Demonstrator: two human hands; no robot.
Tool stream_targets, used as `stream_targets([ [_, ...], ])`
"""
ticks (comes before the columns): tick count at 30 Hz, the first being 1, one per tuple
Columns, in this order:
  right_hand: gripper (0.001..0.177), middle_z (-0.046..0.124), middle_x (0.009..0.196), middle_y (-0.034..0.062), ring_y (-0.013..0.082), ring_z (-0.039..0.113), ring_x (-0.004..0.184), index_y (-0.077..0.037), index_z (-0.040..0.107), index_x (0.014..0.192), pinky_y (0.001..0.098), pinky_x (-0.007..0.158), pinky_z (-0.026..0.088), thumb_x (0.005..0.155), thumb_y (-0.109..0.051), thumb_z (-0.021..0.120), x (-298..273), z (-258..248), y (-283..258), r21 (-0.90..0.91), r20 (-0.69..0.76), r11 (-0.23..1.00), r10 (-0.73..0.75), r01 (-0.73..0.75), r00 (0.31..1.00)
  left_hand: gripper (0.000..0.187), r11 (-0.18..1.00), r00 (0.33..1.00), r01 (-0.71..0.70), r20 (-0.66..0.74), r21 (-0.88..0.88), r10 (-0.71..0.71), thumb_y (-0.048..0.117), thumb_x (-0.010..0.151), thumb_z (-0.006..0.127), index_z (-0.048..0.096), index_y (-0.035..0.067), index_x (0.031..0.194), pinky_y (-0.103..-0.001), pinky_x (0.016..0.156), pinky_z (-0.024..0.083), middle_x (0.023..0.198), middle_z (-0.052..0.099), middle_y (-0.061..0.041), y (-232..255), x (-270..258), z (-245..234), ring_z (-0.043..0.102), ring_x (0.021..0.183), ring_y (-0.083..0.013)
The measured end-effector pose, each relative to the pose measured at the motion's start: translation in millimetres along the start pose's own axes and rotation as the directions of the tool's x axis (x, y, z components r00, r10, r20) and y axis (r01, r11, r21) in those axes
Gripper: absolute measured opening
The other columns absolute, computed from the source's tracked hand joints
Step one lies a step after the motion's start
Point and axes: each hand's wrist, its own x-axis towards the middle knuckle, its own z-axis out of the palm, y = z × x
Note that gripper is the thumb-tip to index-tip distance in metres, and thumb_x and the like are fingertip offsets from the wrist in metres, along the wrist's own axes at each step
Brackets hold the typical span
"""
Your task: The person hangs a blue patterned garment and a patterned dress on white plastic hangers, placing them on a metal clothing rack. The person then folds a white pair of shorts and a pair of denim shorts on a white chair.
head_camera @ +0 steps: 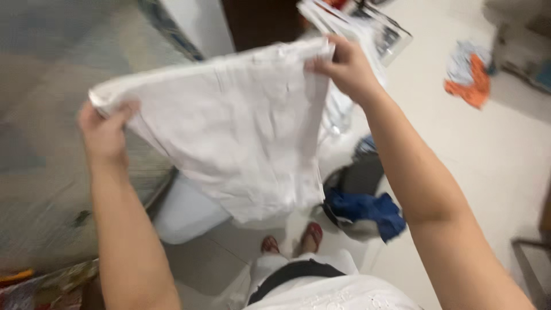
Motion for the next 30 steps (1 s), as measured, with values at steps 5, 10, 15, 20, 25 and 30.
stream_targets([
  [5,0.026,0.075,0.116,0.0049,0.0169,0.073,0.111,-0.004,0.067,0.12,0.0364,0.104,0.061,0.1,0.006,0.08,45.9,46.2,-54.9,0.153,0.05,0.911,-0.394,0.383,0.918,0.016,0.973,0.968,-0.228,-0.119,-0.037,0.222,-0.004,0.105,0.078,0.066,0.005,0.111,-0.031,0.092,0.057,0.109,0.073,-0.005,71.3,20.8,-58.6,0.071,0.103,-0.0182],
  [10,0.037,0.073,0.124,0.0047,0.018,0.07,0.118,-0.008,0.069,0.122,0.0352,0.105,0.057,0.089,-0.001,0.084,-3.4,59.9,-55.1,-0.351,0.164,0.867,-0.316,0.355,0.934,0.006,0.989,0.992,0.084,-0.105,0.122,-0.072,0.009,0.096,0.067,0.07,0.014,0.096,-0.03,0.078,0.061,0.095,0.075,0.0,65.5,-39.0,-96.8,0.072,0.089,-0.0119],
  [15,0.036,0.075,0.113,-0.0014,0.0161,0.068,0.109,-0.017,0.075,0.111,0.0369,0.099,0.052,0.076,-0.011,0.084,-77.3,93.3,40.6,-0.597,0.298,0.797,0.326,-0.092,0.897,0.032,0.753,0.807,0.49,0.097,0.439,-0.582,0.009,0.072,0.086,0.08,0.017,0.102,-0.029,0.081,0.057,0.1,0.078,0.003,-54.4,-128.2,-103.4,0.071,0.093,-0.0121],
  [20,0.036,0.079,0.104,0.0016,0.014,0.069,0.101,-0.007,0.076,0.103,0.0296,0.094,0.054,0.071,0.006,0.081,-154.1,103.9,134.3,-0.464,0.519,0.839,0.518,-0.285,0.68,0.028,0.683,0.576,0.622,0.368,0.382,-0.73,0.008,0.073,0.086,0.081,0.006,0.1,-0.026,0.079,0.053,0.092,0.078,-0.002,-161.7,-233.4,-110.1,0.067,0.086,-0.0109],
  [25,0.033,0.077,0.102,0.0019,0.0118,0.069,0.1,-0.004,0.075,0.102,0.0269,0.092,0.055,0.072,0.009,0.08,-163.7,100.4,155.6,-0.355,0.602,0.809,0.582,-0.469,0.547,0.029,0.61,0.444,0.649,0.424,0.454,-0.789,0.008,0.074,0.086,0.08,0.005,0.102,-0.027,0.079,0.051,0.09,0.077,-0.005,-185.5,-244.1,-122.6,0.066,0.084,-0.0117],
  [30,0.031,0.076,0.096,0.0031,0.0132,0.068,0.095,-0.002,0.075,0.102,0.0288,0.088,0.054,0.074,0.007,0.081,-159.8,98.5,142.6,-0.429,0.668,0.753,0.636,-0.498,0.387,0.035,0.574,0.318,0.72,0.55,0.39,-0.772,0.008,0.074,0.086,0.079,0.002,0.108,-0.028,0.085,0.052,0.097,0.08,-0.003,-179.6,-219.8,-134.2,0.068,0.09,-0.0118],
])
